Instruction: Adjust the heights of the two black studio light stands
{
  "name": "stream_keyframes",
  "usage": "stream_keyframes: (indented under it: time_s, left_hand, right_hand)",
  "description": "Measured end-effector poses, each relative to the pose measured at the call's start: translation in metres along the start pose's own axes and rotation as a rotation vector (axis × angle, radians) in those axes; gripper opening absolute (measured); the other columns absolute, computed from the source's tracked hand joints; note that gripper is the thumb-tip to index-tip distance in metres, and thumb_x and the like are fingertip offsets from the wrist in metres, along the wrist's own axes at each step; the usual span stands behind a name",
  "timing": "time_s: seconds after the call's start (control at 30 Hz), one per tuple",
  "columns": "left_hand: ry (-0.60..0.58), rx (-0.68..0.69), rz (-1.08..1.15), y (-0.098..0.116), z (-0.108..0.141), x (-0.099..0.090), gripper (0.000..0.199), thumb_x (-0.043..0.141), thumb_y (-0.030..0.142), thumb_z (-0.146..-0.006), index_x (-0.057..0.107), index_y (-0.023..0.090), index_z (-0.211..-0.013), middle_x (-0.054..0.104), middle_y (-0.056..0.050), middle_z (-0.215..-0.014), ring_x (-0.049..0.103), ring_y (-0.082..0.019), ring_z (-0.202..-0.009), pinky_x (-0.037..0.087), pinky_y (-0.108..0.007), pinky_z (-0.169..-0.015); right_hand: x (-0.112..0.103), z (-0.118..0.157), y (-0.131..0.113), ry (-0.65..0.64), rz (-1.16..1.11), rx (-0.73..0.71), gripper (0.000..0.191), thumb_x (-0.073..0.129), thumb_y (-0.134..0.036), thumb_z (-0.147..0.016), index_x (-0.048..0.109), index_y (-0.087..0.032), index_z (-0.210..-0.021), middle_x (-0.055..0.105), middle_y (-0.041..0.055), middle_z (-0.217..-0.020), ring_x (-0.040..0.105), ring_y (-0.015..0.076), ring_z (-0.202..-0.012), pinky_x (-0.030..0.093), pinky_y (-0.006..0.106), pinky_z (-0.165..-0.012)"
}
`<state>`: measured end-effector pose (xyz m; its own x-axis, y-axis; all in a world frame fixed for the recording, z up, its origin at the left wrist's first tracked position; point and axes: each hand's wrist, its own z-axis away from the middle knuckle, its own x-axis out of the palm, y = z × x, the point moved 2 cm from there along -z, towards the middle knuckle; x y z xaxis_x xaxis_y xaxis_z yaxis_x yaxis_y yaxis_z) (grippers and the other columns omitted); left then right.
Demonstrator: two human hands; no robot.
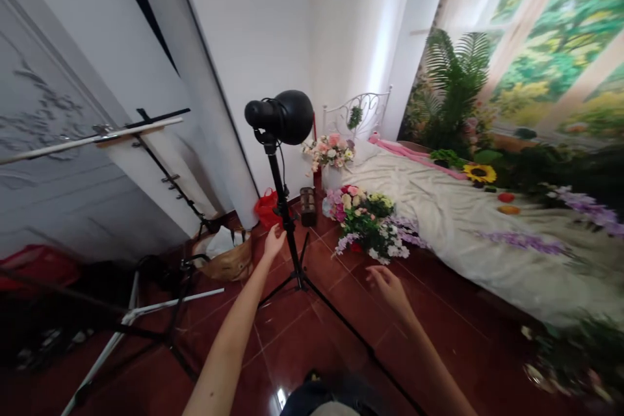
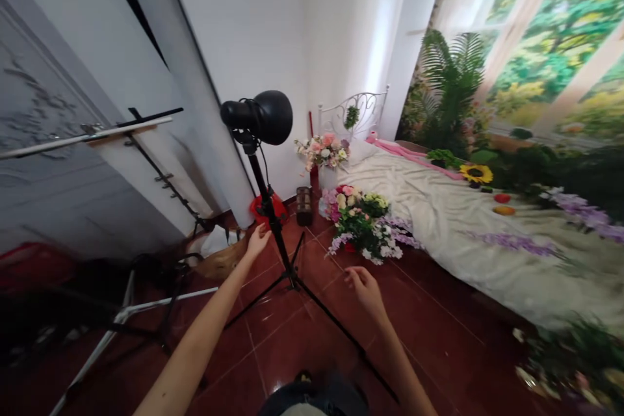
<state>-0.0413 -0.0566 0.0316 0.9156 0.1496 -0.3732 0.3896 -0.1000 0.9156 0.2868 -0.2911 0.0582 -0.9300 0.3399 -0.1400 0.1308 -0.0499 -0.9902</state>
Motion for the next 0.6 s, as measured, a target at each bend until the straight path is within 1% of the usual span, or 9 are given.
stream_keyframes:
  time_s: [0.1, 0.17, 0.23, 0.27, 0.3, 0.37, 0.43, 0.5, 0.6]
  left_hand:
    - [0.057, 0.063, 0.0, 0.009, -0.017, 0.006, 0.046, 0.066, 0.027, -0.073, 0.054, 0.015, -0.115, 0.059, -0.013, -0.121, 0.057, -0.02, -0.109, 0.04, -0.036, -0.099]
    - [0.09, 0.054, 0.006, 0.013, -0.023, 0.012, 0.044, 0.066, 0.03, -0.072, 0.055, 0.015, -0.112, 0.06, -0.013, -0.118, 0.056, -0.021, -0.109, 0.039, -0.036, -0.099]
    - [0.108, 0.039, 0.01, 0.016, -0.027, 0.021, 0.04, 0.065, 0.034, -0.073, 0.057, 0.016, -0.108, 0.063, -0.012, -0.113, 0.059, -0.022, -0.105, 0.041, -0.036, -0.096]
    - [0.11, 0.031, 0.01, 0.018, -0.028, 0.025, 0.038, 0.064, 0.036, -0.074, 0.058, 0.016, -0.106, 0.064, -0.012, -0.109, 0.06, -0.022, -0.101, 0.043, -0.036, -0.093]
    - [0.108, 0.019, 0.009, 0.019, -0.028, 0.03, 0.036, 0.063, 0.038, -0.074, 0.059, 0.017, -0.104, 0.065, -0.012, -0.106, 0.061, -0.022, -0.098, 0.044, -0.036, -0.09]
    - [0.113, -0.017, 0.004, 0.022, -0.029, 0.037, 0.034, 0.061, 0.042, -0.076, 0.06, 0.016, -0.099, 0.067, -0.012, -0.098, 0.063, -0.024, -0.092, 0.046, -0.036, -0.085]
    - [0.151, -0.057, -0.025, 0.022, -0.028, 0.041, 0.035, 0.059, 0.045, -0.077, 0.06, 0.016, -0.097, 0.067, -0.014, -0.097, 0.063, -0.025, -0.092, 0.046, -0.036, -0.083]
    - [0.206, -0.081, -0.074, 0.021, -0.025, 0.044, 0.036, 0.057, 0.046, -0.078, 0.059, 0.017, -0.098, 0.066, -0.014, -0.099, 0.062, -0.027, -0.096, 0.045, -0.037, -0.086]
    - [0.243, -0.064, -0.111, 0.016, -0.021, 0.048, 0.037, 0.054, 0.048, -0.08, 0.057, 0.02, -0.103, 0.064, -0.013, -0.103, 0.059, -0.027, -0.103, 0.042, -0.038, -0.091]
  right_hand:
    - [0.067, -0.058, -0.011, -0.298, 0.124, -0.103, 0.041, 0.044, -0.049, -0.082, 0.062, -0.015, -0.094, 0.065, 0.0028, -0.071, 0.059, 0.0142, -0.061, 0.047, 0.025, -0.058]
    - [0.106, -0.098, -0.018, -0.437, 0.248, -0.187, 0.034, 0.039, -0.04, -0.086, 0.061, -0.016, -0.097, 0.066, 0.0028, -0.076, 0.061, 0.0142, -0.067, 0.049, 0.026, -0.064]
    - [0.14, -0.135, -0.028, -0.514, 0.406, -0.275, 0.028, 0.04, -0.029, -0.086, 0.058, -0.015, -0.102, 0.066, 0.0041, -0.085, 0.062, 0.0139, -0.075, 0.049, 0.026, -0.072]
    - [0.155, -0.152, -0.034, -0.533, 0.498, -0.316, 0.028, 0.042, -0.024, -0.085, 0.056, -0.014, -0.108, 0.066, 0.0057, -0.091, 0.062, 0.0138, -0.079, 0.048, 0.026, -0.075]
    - [0.17, -0.168, -0.04, -0.545, 0.598, -0.354, 0.033, 0.045, -0.019, -0.083, 0.052, -0.013, -0.114, 0.064, 0.0081, -0.1, 0.061, 0.0141, -0.084, 0.047, 0.026, -0.079]
    - [0.195, -0.196, -0.051, -0.585, 0.83, -0.429, 0.047, 0.05, -0.015, -0.08, 0.043, -0.012, -0.126, 0.059, 0.013, -0.115, 0.06, 0.0158, -0.096, 0.045, 0.026, -0.083]
    - [0.216, -0.217, -0.061, -0.666, 1.016, -0.495, 0.054, 0.053, -0.016, -0.079, 0.038, -0.014, -0.131, 0.054, 0.0144, -0.123, 0.058, 0.018, -0.104, 0.044, 0.026, -0.083]
    - [0.232, -0.234, -0.068, -0.749, 1.114, -0.532, 0.048, 0.055, -0.019, -0.079, 0.044, -0.016, -0.126, 0.058, 0.0127, -0.118, 0.059, 0.02, -0.104, 0.045, 0.026, -0.08]
    - [0.246, -0.253, -0.074, -0.811, 1.167, -0.557, 0.03, 0.058, -0.02, -0.078, 0.056, -0.018, -0.108, 0.066, 0.0109, -0.103, 0.062, 0.0226, -0.098, 0.047, 0.028, -0.077]
